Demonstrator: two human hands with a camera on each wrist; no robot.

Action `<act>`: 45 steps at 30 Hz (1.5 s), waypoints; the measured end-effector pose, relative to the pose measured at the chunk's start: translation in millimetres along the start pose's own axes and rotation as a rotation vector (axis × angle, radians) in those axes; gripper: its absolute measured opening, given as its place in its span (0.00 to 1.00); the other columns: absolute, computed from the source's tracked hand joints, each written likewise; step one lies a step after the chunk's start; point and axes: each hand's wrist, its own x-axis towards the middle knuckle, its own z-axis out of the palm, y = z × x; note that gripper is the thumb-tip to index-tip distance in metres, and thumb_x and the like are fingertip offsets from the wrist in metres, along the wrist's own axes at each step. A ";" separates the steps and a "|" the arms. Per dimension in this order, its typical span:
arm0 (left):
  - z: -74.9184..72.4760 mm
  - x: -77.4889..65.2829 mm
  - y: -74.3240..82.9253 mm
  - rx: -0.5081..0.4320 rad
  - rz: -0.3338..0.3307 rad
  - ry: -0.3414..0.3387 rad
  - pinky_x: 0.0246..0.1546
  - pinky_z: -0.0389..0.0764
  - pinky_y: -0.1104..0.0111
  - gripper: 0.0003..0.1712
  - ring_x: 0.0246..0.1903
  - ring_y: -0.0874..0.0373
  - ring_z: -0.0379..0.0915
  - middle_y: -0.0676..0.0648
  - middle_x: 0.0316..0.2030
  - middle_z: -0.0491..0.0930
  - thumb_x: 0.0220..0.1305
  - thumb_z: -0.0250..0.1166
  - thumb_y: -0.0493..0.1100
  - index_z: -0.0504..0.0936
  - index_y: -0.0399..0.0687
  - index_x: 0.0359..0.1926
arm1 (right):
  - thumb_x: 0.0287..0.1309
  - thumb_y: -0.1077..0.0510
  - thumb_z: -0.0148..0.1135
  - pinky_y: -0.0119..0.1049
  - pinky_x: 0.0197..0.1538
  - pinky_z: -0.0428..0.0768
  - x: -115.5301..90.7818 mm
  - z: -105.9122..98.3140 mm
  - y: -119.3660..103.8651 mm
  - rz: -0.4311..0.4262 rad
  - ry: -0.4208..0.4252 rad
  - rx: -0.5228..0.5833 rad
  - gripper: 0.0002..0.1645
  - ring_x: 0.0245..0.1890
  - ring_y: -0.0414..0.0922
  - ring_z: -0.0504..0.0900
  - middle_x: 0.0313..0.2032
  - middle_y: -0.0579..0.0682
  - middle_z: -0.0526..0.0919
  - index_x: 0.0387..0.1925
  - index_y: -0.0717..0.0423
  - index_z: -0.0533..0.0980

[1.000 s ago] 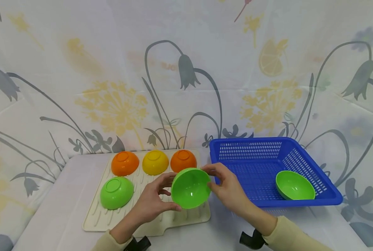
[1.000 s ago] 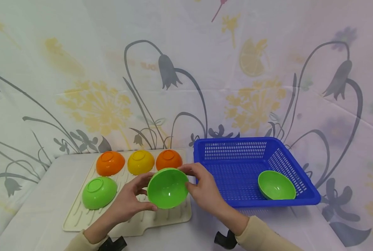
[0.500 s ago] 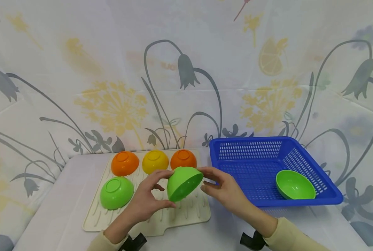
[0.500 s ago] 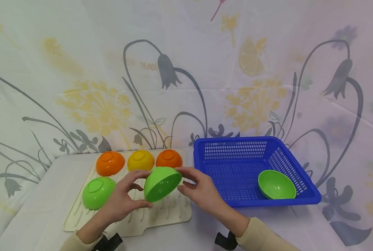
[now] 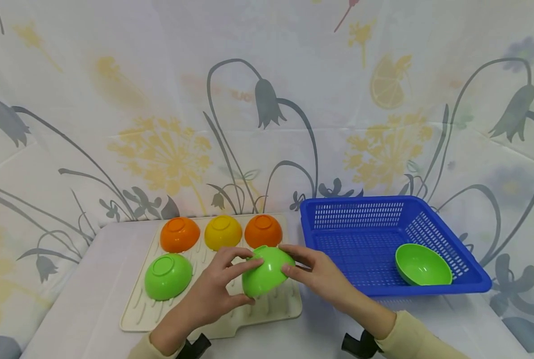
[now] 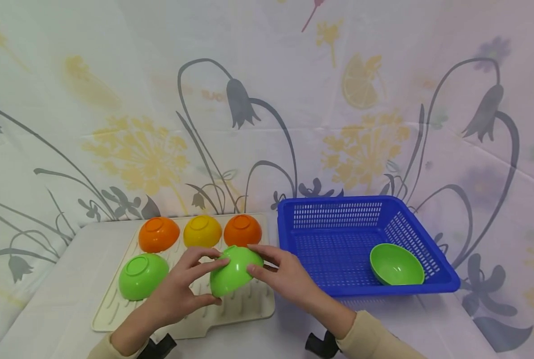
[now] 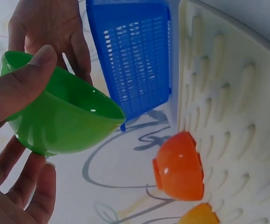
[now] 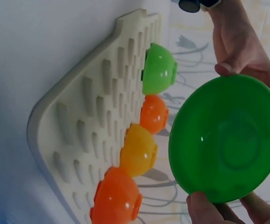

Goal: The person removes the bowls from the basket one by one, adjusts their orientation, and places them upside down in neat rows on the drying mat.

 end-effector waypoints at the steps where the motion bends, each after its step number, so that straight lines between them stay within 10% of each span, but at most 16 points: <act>1: 0.2 0.2 0.5 -0.003 0.005 0.000 0.51 0.80 0.60 0.48 0.58 0.53 0.64 0.52 0.59 0.70 0.37 0.85 0.41 0.78 0.58 0.64 | 0.68 0.49 0.62 0.54 0.62 0.74 0.0 -0.1 0.8 -0.005 -0.007 0.004 0.32 0.66 0.61 0.70 0.65 0.57 0.74 0.68 0.58 0.70; 13: 0.9 -0.3 2.6 -0.177 -0.073 0.065 0.49 0.78 0.61 0.50 0.59 0.53 0.64 0.50 0.63 0.70 0.36 0.84 0.43 0.75 0.53 0.66 | 0.70 0.54 0.59 0.34 0.58 0.77 -2.2 -2.7 7.0 -0.092 -0.046 0.124 0.31 0.61 0.56 0.75 0.65 0.61 0.72 0.69 0.61 0.68; 26: 6.7 -1.2 1.0 -0.366 -0.211 0.002 0.50 0.80 0.60 0.64 0.63 0.53 0.66 0.50 0.68 0.68 0.36 0.85 0.42 0.61 0.55 0.75 | 0.69 0.61 0.58 0.35 0.64 0.71 -3.3 -5.4 9.7 -0.202 -0.105 0.209 0.30 0.68 0.59 0.67 0.70 0.59 0.66 0.70 0.60 0.67; 45: 3.6 -6.1 -1.1 -0.252 -0.244 -0.053 0.58 0.76 0.52 0.66 0.66 0.51 0.63 0.50 0.70 0.64 0.36 0.85 0.40 0.59 0.60 0.76 | 0.65 0.58 0.65 0.52 0.69 0.65 -4.1 3.9 3.4 -0.013 -0.073 0.178 0.36 0.72 0.59 0.59 0.70 0.59 0.66 0.71 0.60 0.65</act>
